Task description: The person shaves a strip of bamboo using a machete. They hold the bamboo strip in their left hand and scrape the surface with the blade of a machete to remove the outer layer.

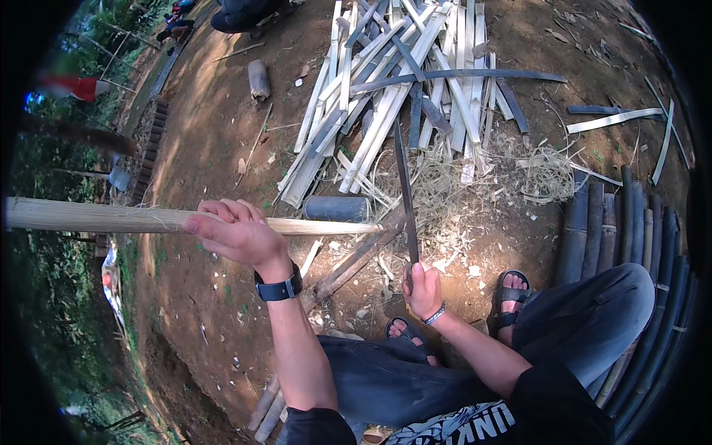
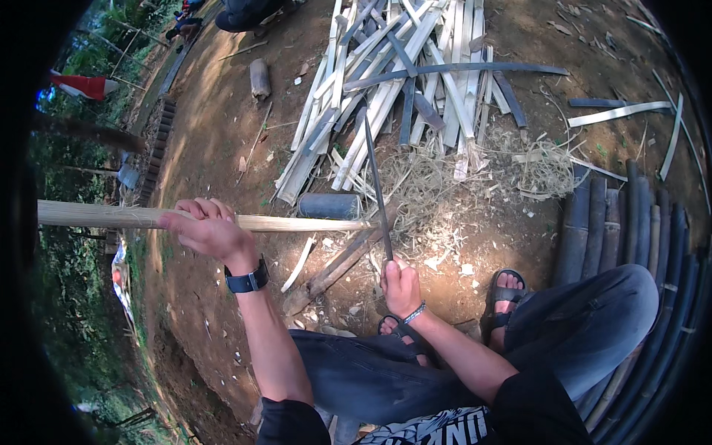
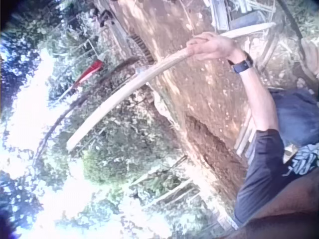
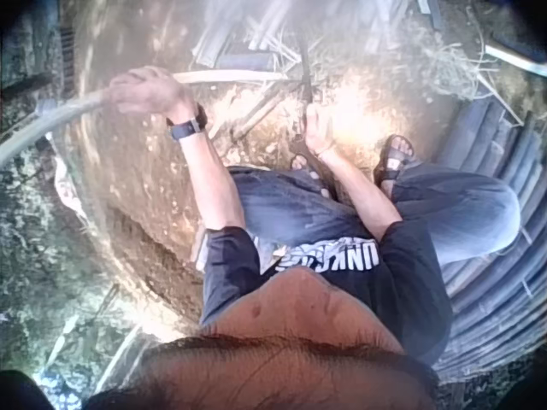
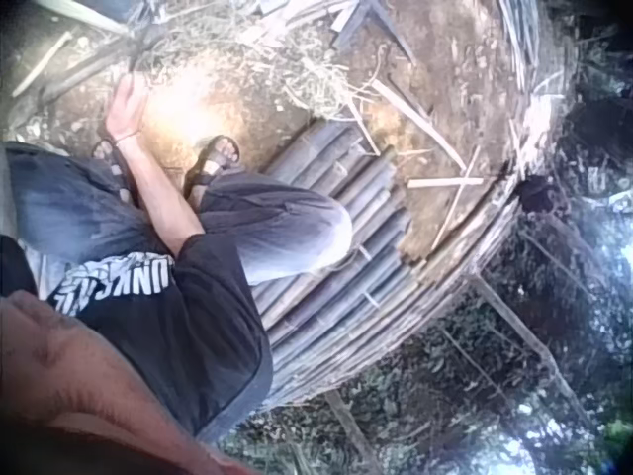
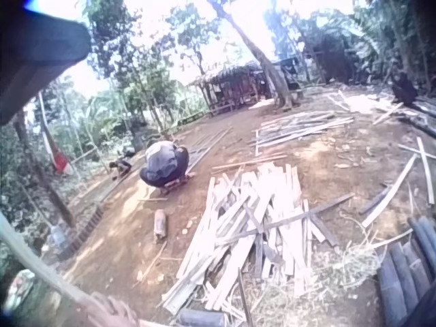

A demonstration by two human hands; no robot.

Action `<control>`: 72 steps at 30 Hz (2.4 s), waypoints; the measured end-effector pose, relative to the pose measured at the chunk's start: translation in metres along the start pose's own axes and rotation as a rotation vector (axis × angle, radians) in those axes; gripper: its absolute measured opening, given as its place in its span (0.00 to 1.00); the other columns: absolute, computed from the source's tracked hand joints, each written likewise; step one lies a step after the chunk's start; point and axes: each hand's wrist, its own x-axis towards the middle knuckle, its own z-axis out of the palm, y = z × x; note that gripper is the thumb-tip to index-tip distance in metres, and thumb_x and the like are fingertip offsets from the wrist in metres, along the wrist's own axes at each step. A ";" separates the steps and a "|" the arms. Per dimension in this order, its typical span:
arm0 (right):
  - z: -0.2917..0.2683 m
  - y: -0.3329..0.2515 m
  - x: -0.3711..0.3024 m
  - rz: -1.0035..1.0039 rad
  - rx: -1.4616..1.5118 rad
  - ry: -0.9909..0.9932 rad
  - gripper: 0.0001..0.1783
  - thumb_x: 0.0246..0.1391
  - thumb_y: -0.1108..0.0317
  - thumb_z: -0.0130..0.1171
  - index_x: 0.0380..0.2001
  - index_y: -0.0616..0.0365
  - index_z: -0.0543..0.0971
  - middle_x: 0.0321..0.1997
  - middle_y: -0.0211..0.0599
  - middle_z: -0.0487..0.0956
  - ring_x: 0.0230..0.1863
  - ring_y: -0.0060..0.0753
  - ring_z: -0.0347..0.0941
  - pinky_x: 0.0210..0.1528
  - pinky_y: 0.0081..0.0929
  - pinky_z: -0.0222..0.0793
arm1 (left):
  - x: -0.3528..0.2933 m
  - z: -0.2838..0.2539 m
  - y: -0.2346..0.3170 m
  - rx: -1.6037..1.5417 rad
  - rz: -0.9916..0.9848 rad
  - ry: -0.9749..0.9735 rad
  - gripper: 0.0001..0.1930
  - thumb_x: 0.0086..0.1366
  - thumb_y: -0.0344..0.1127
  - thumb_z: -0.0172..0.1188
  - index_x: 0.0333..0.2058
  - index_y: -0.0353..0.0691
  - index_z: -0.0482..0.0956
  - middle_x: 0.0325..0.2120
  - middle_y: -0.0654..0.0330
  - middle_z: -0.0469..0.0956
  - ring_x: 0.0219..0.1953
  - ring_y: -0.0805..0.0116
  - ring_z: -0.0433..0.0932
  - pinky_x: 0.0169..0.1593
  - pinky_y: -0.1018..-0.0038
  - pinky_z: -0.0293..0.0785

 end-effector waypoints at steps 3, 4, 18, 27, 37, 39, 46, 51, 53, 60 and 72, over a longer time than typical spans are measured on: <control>-0.005 0.090 -0.009 0.172 -0.288 0.014 0.30 0.61 0.48 0.41 0.20 0.66 0.70 0.10 0.45 0.67 0.14 0.44 0.66 0.23 0.44 0.61 | -0.002 0.009 0.002 0.001 0.002 -0.017 0.30 0.64 0.68 0.33 0.20 0.47 0.51 0.11 0.69 0.50 0.11 0.80 0.50 0.14 0.81 0.45; -0.010 0.109 -0.013 0.300 -0.299 0.044 0.30 0.61 0.48 0.41 0.20 0.66 0.70 0.10 0.46 0.67 0.15 0.45 0.66 0.24 0.46 0.61 | -0.002 0.010 0.001 0.002 0.002 -0.028 0.30 0.64 0.68 0.33 0.20 0.47 0.51 0.11 0.69 0.50 0.11 0.79 0.50 0.14 0.81 0.45; -0.007 0.119 -0.011 0.507 -0.288 -0.051 0.36 0.60 0.43 0.40 0.16 0.67 0.74 0.10 0.44 0.69 0.15 0.37 0.69 0.24 0.41 0.63 | 0.005 0.011 -0.001 0.006 -0.005 -0.006 0.30 0.63 0.69 0.32 0.20 0.47 0.51 0.10 0.69 0.49 0.11 0.79 0.49 0.14 0.81 0.43; -0.012 0.094 -0.008 0.513 -0.172 -0.145 0.33 0.62 0.45 0.38 0.13 0.60 0.68 0.06 0.32 0.64 0.08 0.29 0.62 0.13 0.29 0.58 | 0.003 0.006 -0.001 0.027 -0.016 0.000 0.31 0.63 0.70 0.32 0.20 0.47 0.51 0.11 0.70 0.49 0.11 0.79 0.50 0.14 0.82 0.43; -0.011 0.088 0.017 0.626 -0.131 -0.142 0.37 0.60 0.40 0.39 0.07 0.58 0.64 0.05 0.32 0.63 0.05 0.27 0.61 0.09 0.29 0.57 | -0.005 0.005 0.000 0.003 -0.016 -0.030 0.30 0.63 0.70 0.32 0.20 0.47 0.51 0.10 0.70 0.49 0.10 0.80 0.49 0.13 0.82 0.43; -0.025 0.067 0.014 0.638 -0.050 -0.147 0.37 0.60 0.40 0.40 0.06 0.58 0.64 0.05 0.33 0.63 0.05 0.28 0.62 0.09 0.30 0.57 | 0.002 -0.014 -0.001 -0.031 -0.008 -0.037 0.30 0.64 0.69 0.31 0.20 0.48 0.52 0.10 0.70 0.50 0.10 0.80 0.49 0.13 0.83 0.44; -0.043 -0.010 0.040 -0.139 -0.479 -0.166 0.21 0.52 0.52 0.57 0.31 0.65 0.75 0.13 0.49 0.72 0.21 0.50 0.74 0.28 0.42 0.68 | 0.020 -0.077 -0.014 -0.194 -0.088 -0.078 0.30 0.64 0.69 0.27 0.20 0.48 0.53 0.09 0.69 0.50 0.10 0.78 0.48 0.14 0.82 0.43; -0.034 -0.007 0.035 0.010 -0.531 -0.148 0.23 0.49 0.51 0.59 0.30 0.65 0.75 0.16 0.55 0.74 0.22 0.54 0.74 0.29 0.45 0.69 | 0.025 -0.093 -0.020 -0.225 -0.088 -0.087 0.30 0.65 0.68 0.26 0.19 0.49 0.54 0.09 0.69 0.50 0.09 0.78 0.49 0.13 0.83 0.45; -0.032 0.010 0.031 0.126 -0.500 -0.138 0.25 0.49 0.49 0.58 0.27 0.67 0.74 0.15 0.55 0.73 0.21 0.53 0.74 0.29 0.44 0.68 | 0.028 -0.097 -0.021 -0.226 -0.084 -0.081 0.30 0.65 0.68 0.26 0.19 0.49 0.54 0.09 0.69 0.50 0.09 0.78 0.49 0.12 0.83 0.46; -0.017 0.107 0.009 0.368 -0.464 0.032 0.43 0.54 0.34 0.43 0.08 0.67 0.69 0.08 0.46 0.67 0.15 0.40 0.68 0.24 0.41 0.65 | 0.016 -0.063 -0.012 -0.119 -0.064 0.116 0.28 0.66 0.66 0.32 0.20 0.47 0.53 0.10 0.68 0.50 0.10 0.77 0.49 0.13 0.81 0.44; -0.005 0.004 0.025 0.335 0.027 -0.106 0.37 0.61 0.40 0.35 0.13 0.60 0.70 0.07 0.30 0.65 0.11 0.23 0.63 0.16 0.24 0.58 | 0.010 -0.018 -0.006 -0.005 0.020 0.063 0.30 0.64 0.69 0.34 0.20 0.46 0.52 0.09 0.68 0.50 0.10 0.78 0.49 0.13 0.81 0.43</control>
